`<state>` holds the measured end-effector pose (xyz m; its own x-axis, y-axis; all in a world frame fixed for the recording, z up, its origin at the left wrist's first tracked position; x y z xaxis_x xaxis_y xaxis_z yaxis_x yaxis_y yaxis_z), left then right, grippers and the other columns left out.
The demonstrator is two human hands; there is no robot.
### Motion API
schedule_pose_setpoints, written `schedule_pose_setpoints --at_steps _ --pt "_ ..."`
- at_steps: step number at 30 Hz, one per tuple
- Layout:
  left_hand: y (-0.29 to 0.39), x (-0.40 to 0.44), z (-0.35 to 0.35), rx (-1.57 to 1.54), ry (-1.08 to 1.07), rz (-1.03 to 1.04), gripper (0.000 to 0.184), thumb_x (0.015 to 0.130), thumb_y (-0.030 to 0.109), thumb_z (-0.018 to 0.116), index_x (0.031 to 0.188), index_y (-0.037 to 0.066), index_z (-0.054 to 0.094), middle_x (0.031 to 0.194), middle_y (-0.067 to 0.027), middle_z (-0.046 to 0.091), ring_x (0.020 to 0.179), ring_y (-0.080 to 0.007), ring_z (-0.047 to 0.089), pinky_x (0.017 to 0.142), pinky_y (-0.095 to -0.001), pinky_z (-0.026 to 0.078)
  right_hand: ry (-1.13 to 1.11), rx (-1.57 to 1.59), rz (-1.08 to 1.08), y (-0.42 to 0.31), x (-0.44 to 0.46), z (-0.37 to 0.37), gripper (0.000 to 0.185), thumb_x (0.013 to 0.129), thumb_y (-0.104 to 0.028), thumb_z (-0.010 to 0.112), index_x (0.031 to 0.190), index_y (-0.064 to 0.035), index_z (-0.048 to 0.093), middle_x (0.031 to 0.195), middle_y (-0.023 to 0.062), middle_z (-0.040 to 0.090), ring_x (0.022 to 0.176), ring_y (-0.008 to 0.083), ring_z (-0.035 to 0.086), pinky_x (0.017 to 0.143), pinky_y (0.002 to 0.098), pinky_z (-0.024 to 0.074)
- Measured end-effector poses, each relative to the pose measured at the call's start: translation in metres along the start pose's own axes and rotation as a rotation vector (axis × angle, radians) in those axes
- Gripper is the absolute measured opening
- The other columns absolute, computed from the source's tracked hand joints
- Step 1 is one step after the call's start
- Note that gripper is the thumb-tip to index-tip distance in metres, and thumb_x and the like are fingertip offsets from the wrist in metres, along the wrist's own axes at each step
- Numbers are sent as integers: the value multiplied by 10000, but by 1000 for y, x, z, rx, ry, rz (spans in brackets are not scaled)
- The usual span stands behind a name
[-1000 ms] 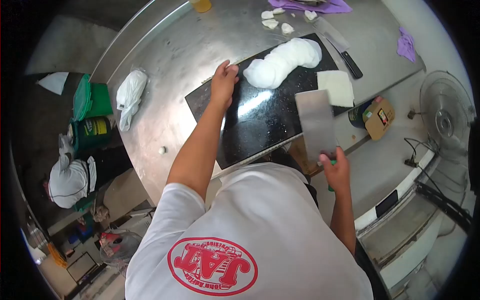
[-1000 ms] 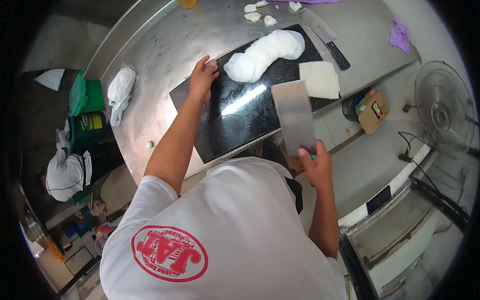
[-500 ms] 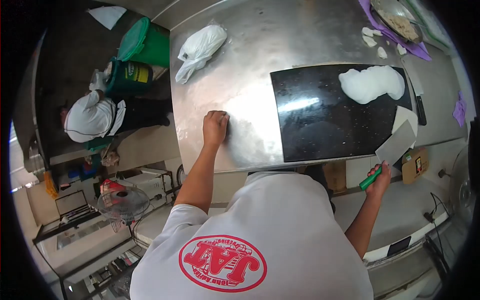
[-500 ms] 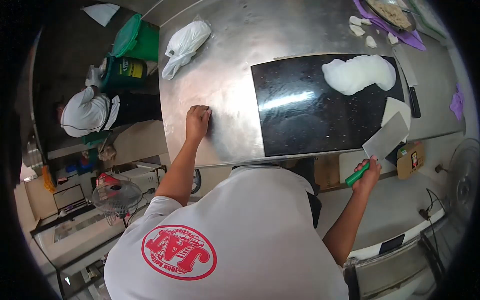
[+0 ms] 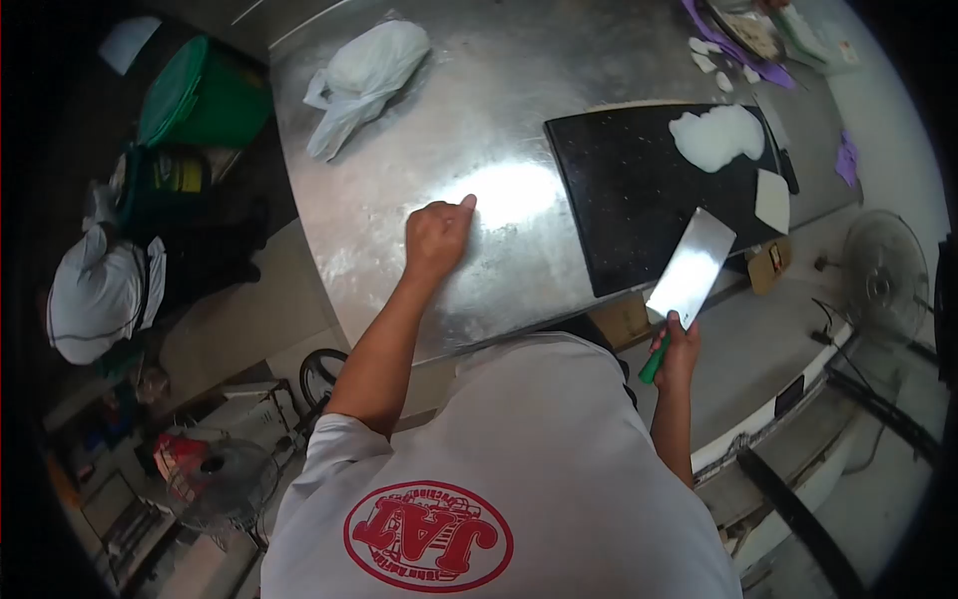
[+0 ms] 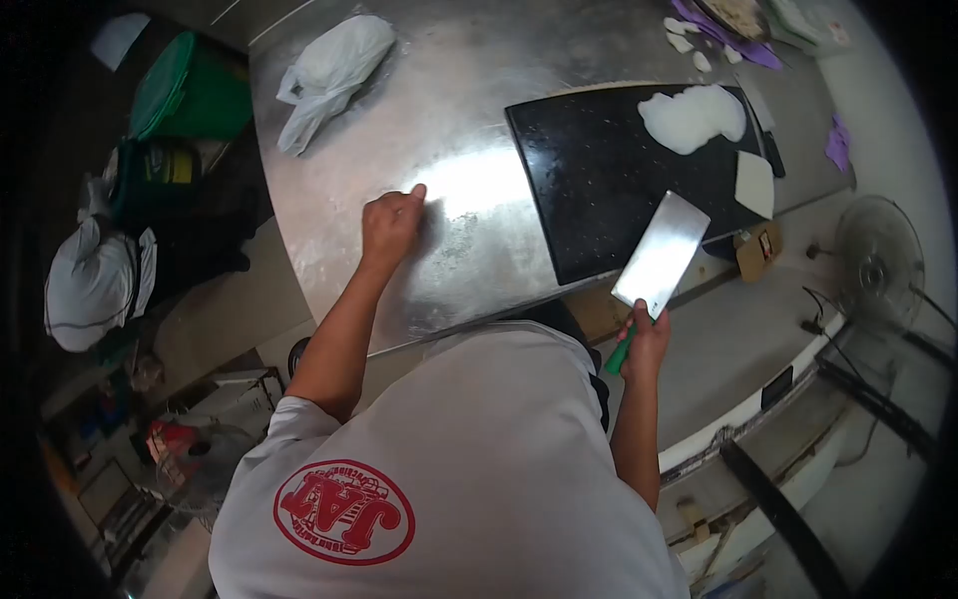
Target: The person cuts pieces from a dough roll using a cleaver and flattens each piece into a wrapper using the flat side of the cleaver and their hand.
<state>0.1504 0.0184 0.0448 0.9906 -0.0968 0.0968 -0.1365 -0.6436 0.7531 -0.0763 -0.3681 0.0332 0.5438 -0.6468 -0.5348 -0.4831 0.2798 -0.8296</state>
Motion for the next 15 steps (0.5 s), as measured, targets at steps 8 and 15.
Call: schedule_pose_setpoints --at_steps 8,15 --pt "129 -20 141 251 -845 502 403 1038 403 523 970 99 777 1246 -160 670 1202 -365 582 993 -499 472 62 -110 -78 21 -34 -26 233 998 -260 672 1048 -55 574 728 8 551 535 100 520 477 264 437" --pt "180 -33 228 649 -839 803 759 1001 720 308 1632 300 271 1724 -87 141 1585 -388 48 1217 -695 0 74 -107 -153 18 -34 -101 235 1016 -274 648 1027 -51 573 704 8 554 548 99 534 499 265 444"
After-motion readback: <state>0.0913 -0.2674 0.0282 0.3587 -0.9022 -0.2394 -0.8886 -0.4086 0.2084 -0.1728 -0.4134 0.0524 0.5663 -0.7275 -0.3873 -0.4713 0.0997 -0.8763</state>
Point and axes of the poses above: each hand's wrist, its own x-axis towards the middle knuckle, its own z-axis out of the palm, y = z × x, the point moved 5 cm from there along x, towards the middle knuckle
